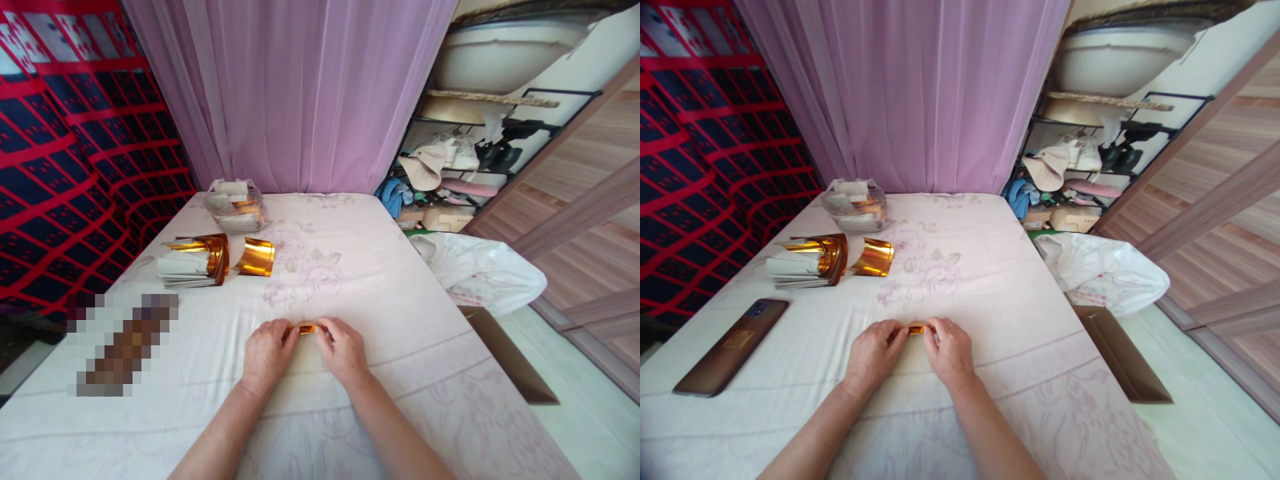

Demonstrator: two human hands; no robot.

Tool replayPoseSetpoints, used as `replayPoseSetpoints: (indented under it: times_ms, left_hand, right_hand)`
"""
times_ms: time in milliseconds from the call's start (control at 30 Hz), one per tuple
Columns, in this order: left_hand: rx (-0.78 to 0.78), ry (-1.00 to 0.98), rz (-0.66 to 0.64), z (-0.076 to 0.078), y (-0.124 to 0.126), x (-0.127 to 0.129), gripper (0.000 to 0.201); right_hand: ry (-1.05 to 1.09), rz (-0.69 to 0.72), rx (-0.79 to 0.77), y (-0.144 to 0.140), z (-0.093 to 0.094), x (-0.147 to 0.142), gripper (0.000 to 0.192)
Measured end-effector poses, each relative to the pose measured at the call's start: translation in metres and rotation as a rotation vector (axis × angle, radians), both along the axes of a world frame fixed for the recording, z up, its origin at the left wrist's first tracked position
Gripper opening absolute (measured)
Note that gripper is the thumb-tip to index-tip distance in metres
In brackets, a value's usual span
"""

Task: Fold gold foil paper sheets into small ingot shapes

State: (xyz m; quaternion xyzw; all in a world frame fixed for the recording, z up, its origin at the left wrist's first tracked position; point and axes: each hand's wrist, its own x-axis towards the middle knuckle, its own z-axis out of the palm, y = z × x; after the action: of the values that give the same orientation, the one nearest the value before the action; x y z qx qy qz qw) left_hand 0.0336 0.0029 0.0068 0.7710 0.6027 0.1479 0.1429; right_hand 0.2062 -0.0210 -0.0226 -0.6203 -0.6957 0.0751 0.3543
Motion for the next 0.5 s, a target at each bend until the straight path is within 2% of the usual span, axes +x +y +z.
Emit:
replayPoseSetpoints:
  times_ms: [167, 500]
  left_hand:
    - [0.023, 0.036, -0.009, -0.0007, -0.0003, 0.0011, 0.025]
    - [0.089, 0.124, -0.058, 0.0008, -0.0035, 0.0044, 0.027]
  right_hand:
    - [-0.104, 0.016, -0.031, -0.0007, 0.0032, 0.0012, 0.021]
    - [-0.125, 0.012, -0.011, -0.0027, 0.0014, 0.0008, 0.02]
